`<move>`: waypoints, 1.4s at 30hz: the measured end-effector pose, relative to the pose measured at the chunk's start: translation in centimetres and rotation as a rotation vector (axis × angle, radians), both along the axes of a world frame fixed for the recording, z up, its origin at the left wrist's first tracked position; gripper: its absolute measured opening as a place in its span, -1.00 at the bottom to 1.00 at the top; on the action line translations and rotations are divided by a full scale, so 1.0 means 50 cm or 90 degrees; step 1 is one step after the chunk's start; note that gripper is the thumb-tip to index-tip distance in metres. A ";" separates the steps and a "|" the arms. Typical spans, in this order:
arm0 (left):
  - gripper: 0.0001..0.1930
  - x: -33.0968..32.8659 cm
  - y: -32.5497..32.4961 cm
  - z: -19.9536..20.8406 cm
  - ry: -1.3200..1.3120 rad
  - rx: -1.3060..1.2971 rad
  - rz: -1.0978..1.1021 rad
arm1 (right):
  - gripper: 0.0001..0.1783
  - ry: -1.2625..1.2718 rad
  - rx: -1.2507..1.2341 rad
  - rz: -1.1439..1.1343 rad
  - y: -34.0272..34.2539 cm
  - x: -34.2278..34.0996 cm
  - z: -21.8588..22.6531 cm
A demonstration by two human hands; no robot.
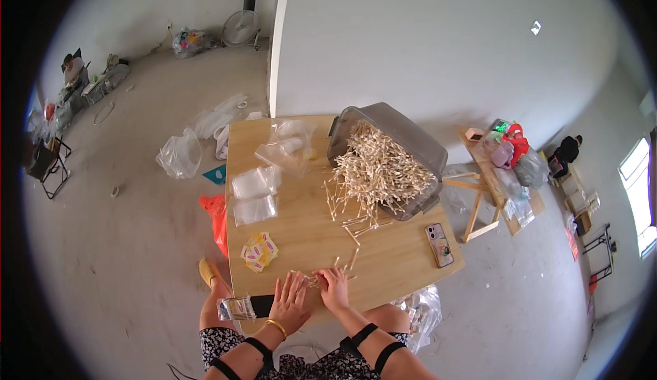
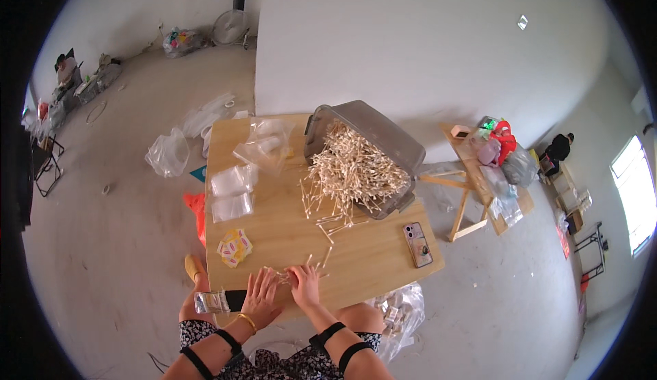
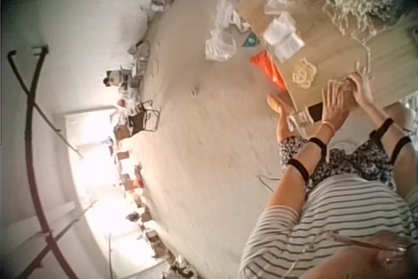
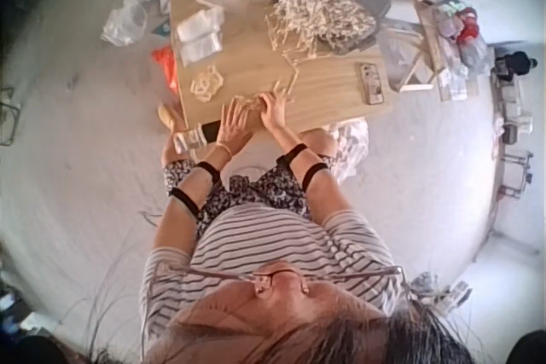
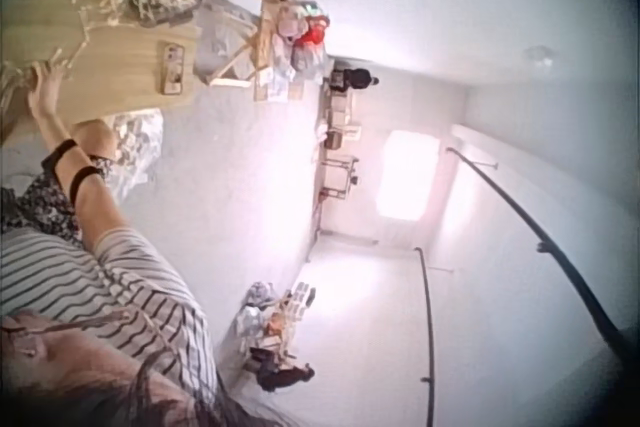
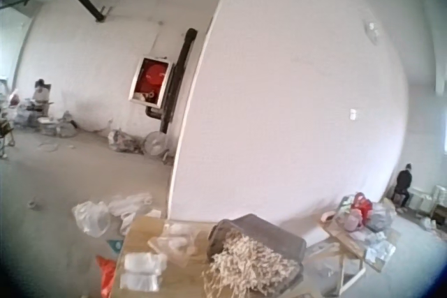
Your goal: Arranging and packaging cotton swabs into plastic bags.
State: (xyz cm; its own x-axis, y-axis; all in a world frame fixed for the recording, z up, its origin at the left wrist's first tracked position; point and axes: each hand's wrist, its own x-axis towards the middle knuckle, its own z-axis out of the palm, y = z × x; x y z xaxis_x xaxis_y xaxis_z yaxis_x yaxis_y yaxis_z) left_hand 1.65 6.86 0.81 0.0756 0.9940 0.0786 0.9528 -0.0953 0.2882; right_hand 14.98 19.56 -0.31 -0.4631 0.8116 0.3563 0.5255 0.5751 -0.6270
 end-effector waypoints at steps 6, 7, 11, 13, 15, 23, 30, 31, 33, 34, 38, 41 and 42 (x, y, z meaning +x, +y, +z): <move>-0.12 0.016 0.070 -0.017 0.044 -0.049 0.073 | -0.72 0.030 -0.044 -0.091 0.108 0.046 0.011; -0.13 0.014 0.070 -0.013 0.038 -0.050 0.070 | -0.58 -0.042 -0.037 -0.102 0.150 0.065 0.013; -0.15 0.014 0.072 -0.016 -0.006 -0.012 0.064 | -0.32 -0.127 0.034 -0.061 0.278 0.088 0.017; -0.14 0.011 0.069 -0.024 -0.019 -0.007 0.066 | -0.28 -0.161 0.083 -0.038 0.320 0.080 0.014; -0.14 0.008 0.065 -0.024 -0.033 -0.004 0.068 | -0.39 -0.169 0.061 -0.016 0.339 0.072 0.013; -0.15 -0.001 0.059 -0.029 -0.031 -0.006 0.080 | -0.88 -0.051 0.036 0.000 0.204 -0.011 -0.018; -0.09 0.009 0.070 -0.013 -0.103 0.068 0.090 | -0.78 -0.090 -0.024 0.162 0.054 -0.008 0.021; -0.09 0.008 0.069 -0.012 -0.093 0.063 0.092 | -0.77 -0.055 0.006 0.099 0.055 0.010 0.031; -0.09 0.005 0.065 -0.008 -0.082 0.059 0.092 | -0.72 -0.037 0.003 -0.051 0.058 0.050 0.049; -0.10 0.008 0.067 -0.007 -0.084 0.056 0.090 | -0.72 -0.038 0.005 -0.056 0.069 0.080 0.043; -0.15 0.021 0.078 -0.009 -0.098 0.072 0.072 | -0.61 -0.090 -0.032 -0.191 0.111 0.159 0.004; -0.19 0.012 0.075 -0.015 -0.111 0.078 0.075 | -0.48 -0.101 -0.078 -0.112 0.103 0.138 0.015; -0.19 0.009 0.071 -0.018 -0.107 0.075 0.079 | -0.40 -0.133 -0.106 -0.054 0.099 0.123 0.026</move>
State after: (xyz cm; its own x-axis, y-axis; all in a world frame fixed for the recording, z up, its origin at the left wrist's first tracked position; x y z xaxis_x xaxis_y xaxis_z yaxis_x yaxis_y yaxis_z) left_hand 2.07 10.42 -0.10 -0.0705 0.9781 0.1960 0.8987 -0.0230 0.4379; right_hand 21.14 24.53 0.97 -0.4405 0.8899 0.1186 0.6952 0.4217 -0.5821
